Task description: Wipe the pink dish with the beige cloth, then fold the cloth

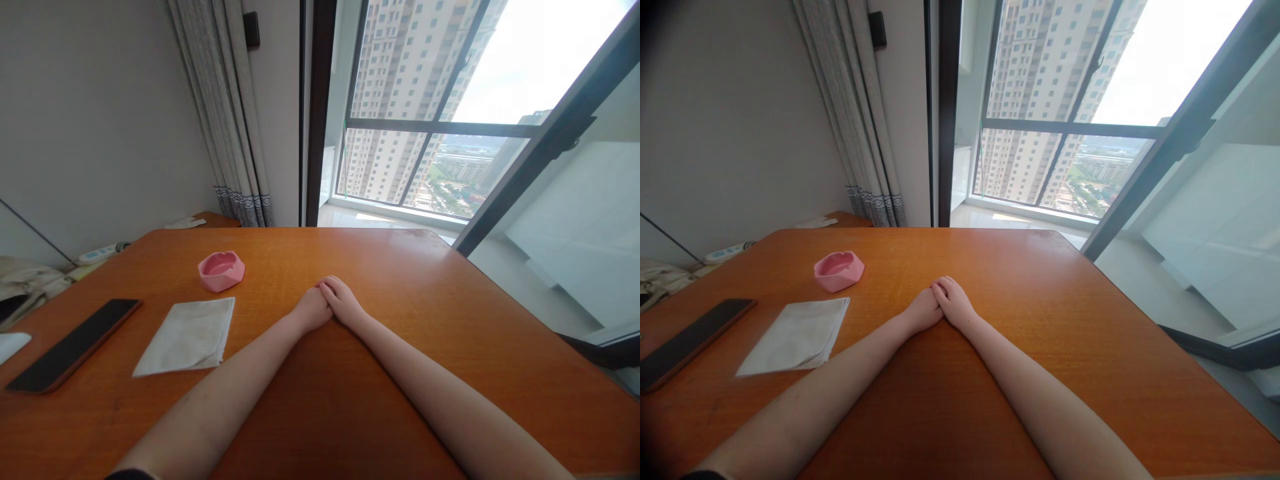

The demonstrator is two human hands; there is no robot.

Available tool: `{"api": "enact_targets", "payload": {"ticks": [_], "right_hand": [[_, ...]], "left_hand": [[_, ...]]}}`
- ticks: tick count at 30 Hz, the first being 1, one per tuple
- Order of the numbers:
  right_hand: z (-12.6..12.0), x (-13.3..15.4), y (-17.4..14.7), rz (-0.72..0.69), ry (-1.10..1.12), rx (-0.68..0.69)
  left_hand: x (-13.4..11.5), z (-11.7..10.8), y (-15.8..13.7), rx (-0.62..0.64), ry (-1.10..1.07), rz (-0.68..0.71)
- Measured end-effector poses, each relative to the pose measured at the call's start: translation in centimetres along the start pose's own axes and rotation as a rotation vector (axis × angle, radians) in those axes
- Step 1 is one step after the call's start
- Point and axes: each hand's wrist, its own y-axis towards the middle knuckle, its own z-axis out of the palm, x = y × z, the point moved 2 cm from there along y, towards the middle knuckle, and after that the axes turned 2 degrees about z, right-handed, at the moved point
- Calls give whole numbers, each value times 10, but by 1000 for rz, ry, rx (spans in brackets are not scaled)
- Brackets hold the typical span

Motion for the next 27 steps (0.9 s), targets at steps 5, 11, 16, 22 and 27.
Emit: {"api": "enact_targets", "payload": {"ticks": [5, 11, 16, 22, 27], "right_hand": [[-1, -1, 0, 14, 20, 2], [-2, -1, 1, 21, 29, 9], [-2, -3, 1, 75, 92, 18], [5, -11, 0, 154, 226, 23], [7, -14, 0, 160, 225, 45]], "left_hand": [[-1, -2, 0, -9, -31, 18], [-2, -3, -1, -7, -52, 12], [-5, -25, -2, 154, -239, 67], [22, -98, -24, -172, 193, -215], [71, -142, -62, -428, 660, -567]]}}
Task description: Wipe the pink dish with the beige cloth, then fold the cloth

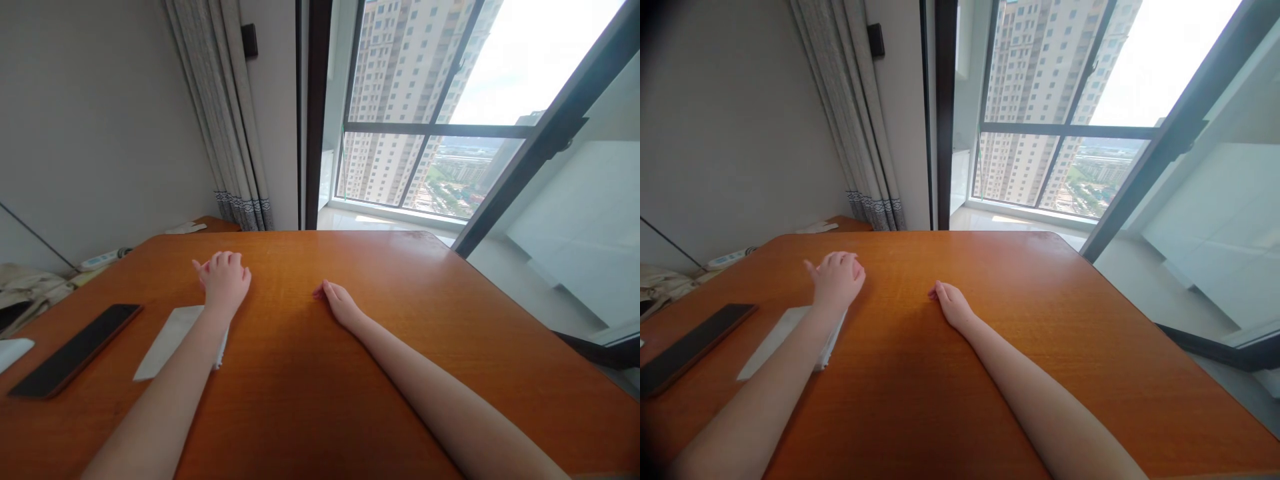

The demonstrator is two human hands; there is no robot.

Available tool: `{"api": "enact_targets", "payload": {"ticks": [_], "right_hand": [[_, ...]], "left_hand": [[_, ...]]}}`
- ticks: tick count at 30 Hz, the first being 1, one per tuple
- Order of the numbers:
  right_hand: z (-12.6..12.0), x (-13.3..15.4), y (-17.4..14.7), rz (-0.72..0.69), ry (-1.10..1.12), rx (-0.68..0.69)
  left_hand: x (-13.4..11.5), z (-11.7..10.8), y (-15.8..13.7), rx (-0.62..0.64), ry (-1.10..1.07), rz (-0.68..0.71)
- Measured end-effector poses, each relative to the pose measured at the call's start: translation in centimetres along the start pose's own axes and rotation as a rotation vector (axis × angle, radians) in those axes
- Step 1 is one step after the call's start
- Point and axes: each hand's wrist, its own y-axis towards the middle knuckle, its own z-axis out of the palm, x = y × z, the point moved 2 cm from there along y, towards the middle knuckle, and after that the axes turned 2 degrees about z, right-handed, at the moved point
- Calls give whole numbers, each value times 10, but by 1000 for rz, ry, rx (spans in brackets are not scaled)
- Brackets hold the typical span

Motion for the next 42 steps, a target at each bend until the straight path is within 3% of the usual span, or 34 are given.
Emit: {"api": "enact_targets", "payload": {"ticks": [5, 8, 12, 18, 22, 25, 31, 42], "right_hand": [[-1, 0, 1, 15, 60, -35], [-1, -2, 2, 37, 116, -68], [-3, -6, 5, 77, 127, -195], [-10, -4, 3, 52, 96, -380], [-11, 8, -2, -33, 138, -347], [-9, 16, -4, -80, 105, -285], [-10, 8, -3, -55, -32, -391], [-9, -4, 0, -63, -45, -376]], "left_hand": [[40, 28, 3, 312, 23, -121], [41, 32, 5, 338, 15, -131], [10, 19, 5, 271, -38, -21], [-73, 0, -26, 245, -256, 348], [-109, 2, -49, 302, -340, 526], [-121, 7, -54, 318, -358, 578], [-133, 17, -51, 333, -387, 620], [-133, 22, -51, 329, -426, 648]]}}
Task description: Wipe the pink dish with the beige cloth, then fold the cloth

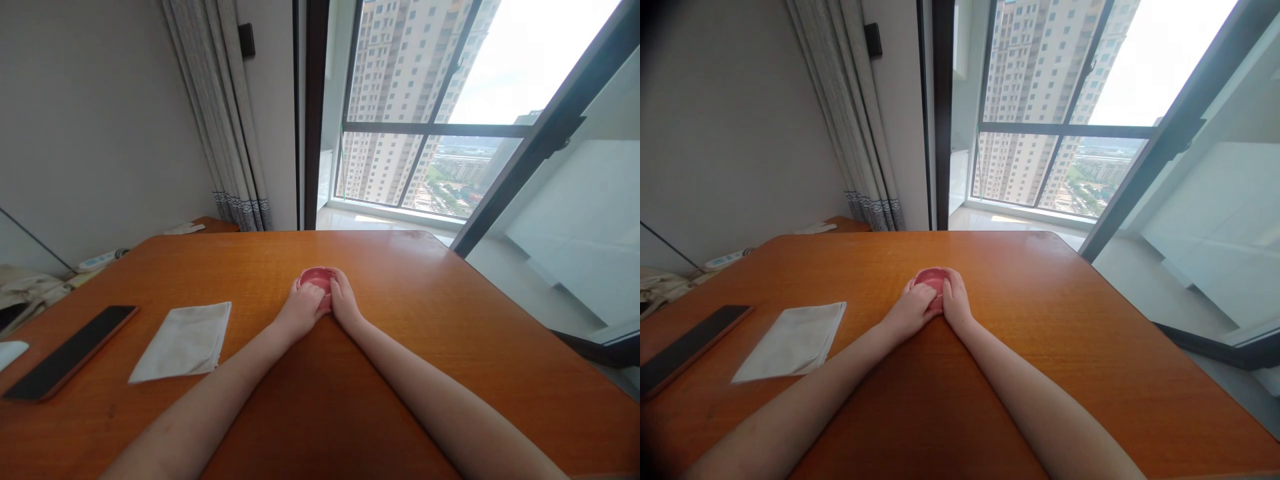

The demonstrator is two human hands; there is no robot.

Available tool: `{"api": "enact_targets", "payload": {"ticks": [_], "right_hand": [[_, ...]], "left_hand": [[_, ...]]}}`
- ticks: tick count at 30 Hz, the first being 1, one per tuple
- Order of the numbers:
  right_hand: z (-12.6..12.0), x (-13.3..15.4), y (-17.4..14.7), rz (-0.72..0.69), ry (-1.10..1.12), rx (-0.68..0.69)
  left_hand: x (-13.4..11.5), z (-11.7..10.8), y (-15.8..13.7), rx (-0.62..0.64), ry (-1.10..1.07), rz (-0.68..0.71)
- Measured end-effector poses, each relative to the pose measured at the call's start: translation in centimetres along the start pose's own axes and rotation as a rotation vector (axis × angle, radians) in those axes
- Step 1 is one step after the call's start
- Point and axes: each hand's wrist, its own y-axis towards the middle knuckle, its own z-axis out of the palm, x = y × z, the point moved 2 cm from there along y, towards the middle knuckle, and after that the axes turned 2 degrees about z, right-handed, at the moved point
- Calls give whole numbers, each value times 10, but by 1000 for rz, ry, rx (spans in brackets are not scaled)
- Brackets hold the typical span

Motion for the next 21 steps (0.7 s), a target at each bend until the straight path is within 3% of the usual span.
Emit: {"api": "enact_targets", "payload": {"ticks": [5, 8, 10, 13, 16, 18, 21], "right_hand": [[-2, 3, -1, 7, -12, 9], [-3, 5, -1, 8, -15, 11], [-3, 6, -1, 7, -12, 8], [-2, 7, 0, 3, -7, -5], [-2, 8, 0, -4, -2, -14], [-3, 9, 0, -4, -5, -19], [-3, 10, 0, -3, -16, -18]], "left_hand": [[-4, -8, -4, 2, -61, 15], [2, -29, -18, -56, -68, 22], [18, -49, -38, -85, -48, -48], [62, -78, -87, -98, -17, -313], [115, -95, -150, -148, 198, -654], [146, -95, -188, -151, 296, -820], [174, -84, -220, -90, 244, -971]]}}
